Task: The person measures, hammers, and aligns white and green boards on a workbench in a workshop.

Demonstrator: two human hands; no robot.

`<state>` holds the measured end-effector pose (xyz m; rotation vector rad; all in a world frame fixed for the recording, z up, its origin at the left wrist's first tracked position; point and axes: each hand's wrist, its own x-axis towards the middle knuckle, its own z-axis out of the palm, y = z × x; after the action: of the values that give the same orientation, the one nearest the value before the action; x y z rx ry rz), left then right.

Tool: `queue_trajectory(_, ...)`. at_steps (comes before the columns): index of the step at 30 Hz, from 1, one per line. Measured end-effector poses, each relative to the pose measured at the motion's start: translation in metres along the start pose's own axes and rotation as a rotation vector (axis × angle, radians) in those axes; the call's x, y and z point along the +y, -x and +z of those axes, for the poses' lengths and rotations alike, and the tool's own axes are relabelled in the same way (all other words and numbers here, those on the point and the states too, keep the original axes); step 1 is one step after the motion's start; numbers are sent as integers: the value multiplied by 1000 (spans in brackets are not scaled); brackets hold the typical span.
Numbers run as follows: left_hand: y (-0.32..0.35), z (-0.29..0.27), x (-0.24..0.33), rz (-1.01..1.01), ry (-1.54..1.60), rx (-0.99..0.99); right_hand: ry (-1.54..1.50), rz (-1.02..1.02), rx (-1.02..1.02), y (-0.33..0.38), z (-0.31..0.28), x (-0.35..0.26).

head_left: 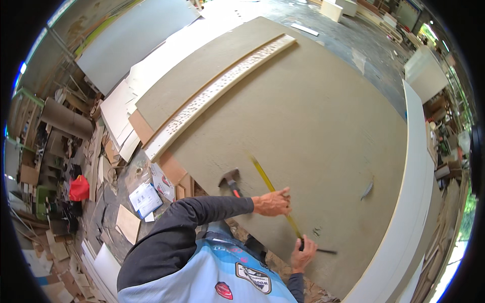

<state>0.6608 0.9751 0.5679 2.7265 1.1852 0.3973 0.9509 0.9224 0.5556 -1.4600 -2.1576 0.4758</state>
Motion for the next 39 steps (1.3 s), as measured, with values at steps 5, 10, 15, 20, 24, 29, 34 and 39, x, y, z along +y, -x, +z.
queue_trajectory(5,81,-56,-8,14,-65,29,-245,-5,-14,-16,70,-142)
queue_trajectory(10,181,-118,-40,-243,99,97,-496,94,-89,-46,140,-261)
queue_trajectory(15,319,-168,-65,-1091,7,950,-561,-73,-175,-77,183,-368)
queue_trajectory(20,506,-66,-115,-1733,778,1840,-619,-93,-269,-85,209,-431)
queue_trajectory(24,515,-41,-132,-1642,1235,1883,-603,-132,-332,-82,218,-442)
queue_trajectory(29,490,-81,-117,-1640,1319,1665,-580,-119,-376,-90,234,-439)
queue_trajectory(34,502,-86,-106,-1854,659,1368,-800,78,-581,-100,273,-479)
queue_trajectory(39,416,-152,-72,-1555,697,1511,-948,-202,-623,-95,279,-514)
